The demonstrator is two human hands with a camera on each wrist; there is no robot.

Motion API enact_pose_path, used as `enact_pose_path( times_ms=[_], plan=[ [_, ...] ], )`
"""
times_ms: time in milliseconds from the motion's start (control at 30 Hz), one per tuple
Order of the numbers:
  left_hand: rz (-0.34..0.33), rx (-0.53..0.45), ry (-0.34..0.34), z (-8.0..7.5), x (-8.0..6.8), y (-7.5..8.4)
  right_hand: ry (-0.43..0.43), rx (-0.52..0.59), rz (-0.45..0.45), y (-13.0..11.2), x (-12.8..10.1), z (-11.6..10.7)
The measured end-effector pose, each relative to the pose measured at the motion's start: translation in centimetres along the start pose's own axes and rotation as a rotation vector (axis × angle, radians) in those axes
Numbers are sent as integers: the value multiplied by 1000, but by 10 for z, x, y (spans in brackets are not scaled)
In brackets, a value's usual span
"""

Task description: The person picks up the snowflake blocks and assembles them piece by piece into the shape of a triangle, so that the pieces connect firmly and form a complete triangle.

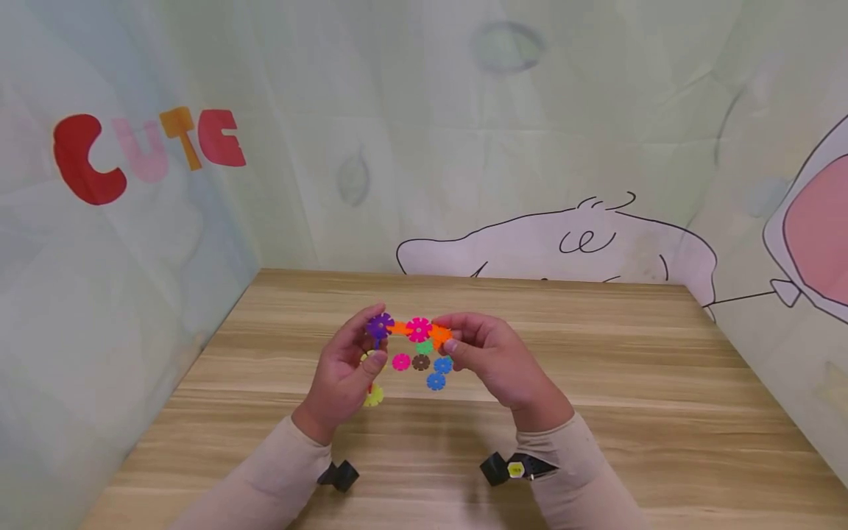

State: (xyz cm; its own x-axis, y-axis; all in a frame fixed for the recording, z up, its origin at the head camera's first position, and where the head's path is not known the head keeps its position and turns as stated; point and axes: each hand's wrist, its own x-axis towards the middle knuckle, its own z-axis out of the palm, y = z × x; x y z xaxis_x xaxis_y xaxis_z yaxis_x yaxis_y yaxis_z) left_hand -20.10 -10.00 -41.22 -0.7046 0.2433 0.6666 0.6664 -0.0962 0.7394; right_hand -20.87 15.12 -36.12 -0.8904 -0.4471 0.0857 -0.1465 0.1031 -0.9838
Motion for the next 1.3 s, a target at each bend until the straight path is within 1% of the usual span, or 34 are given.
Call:
enact_pose_path(
  times_ms=[167, 333, 600, 700, 800, 900, 1000, 1067, 1133, 1300],
  plan=[
    [-4, -10, -16, 1, -1, -2, -19, 2, 22, 1, 0, -1],
    [-35, 0, -4, 2, -1, -2, -28, -5, -6, 3, 1, -2],
    [-99, 19, 39, 2, -1, 0, -58, -38, -42, 10, 5, -8],
    [-105, 20, 52, 2, -1, 1, -43, -82, -18, 15, 9, -13],
    [-102, 14, 59, 2, 0, 1, 14, -160, 41, 25, 15, -19],
    [-99, 7, 62, 1, 0, 0, 103, -311, 133, 42, 22, -24],
    [-102, 4, 63, 0, -1, -1, 155, -472, 234, 62, 29, -30],
    [-97, 3, 64, 0, -1, -1, 152, -556, 288, 74, 32, -32],
    [-90, 3, 63, 0, -1, -1, 126, -627, 325, 83, 33, -34],
    [-69, 9, 55, 0, 1, -3, 48, -742, 365, 93, 32, -34]
  ],
)
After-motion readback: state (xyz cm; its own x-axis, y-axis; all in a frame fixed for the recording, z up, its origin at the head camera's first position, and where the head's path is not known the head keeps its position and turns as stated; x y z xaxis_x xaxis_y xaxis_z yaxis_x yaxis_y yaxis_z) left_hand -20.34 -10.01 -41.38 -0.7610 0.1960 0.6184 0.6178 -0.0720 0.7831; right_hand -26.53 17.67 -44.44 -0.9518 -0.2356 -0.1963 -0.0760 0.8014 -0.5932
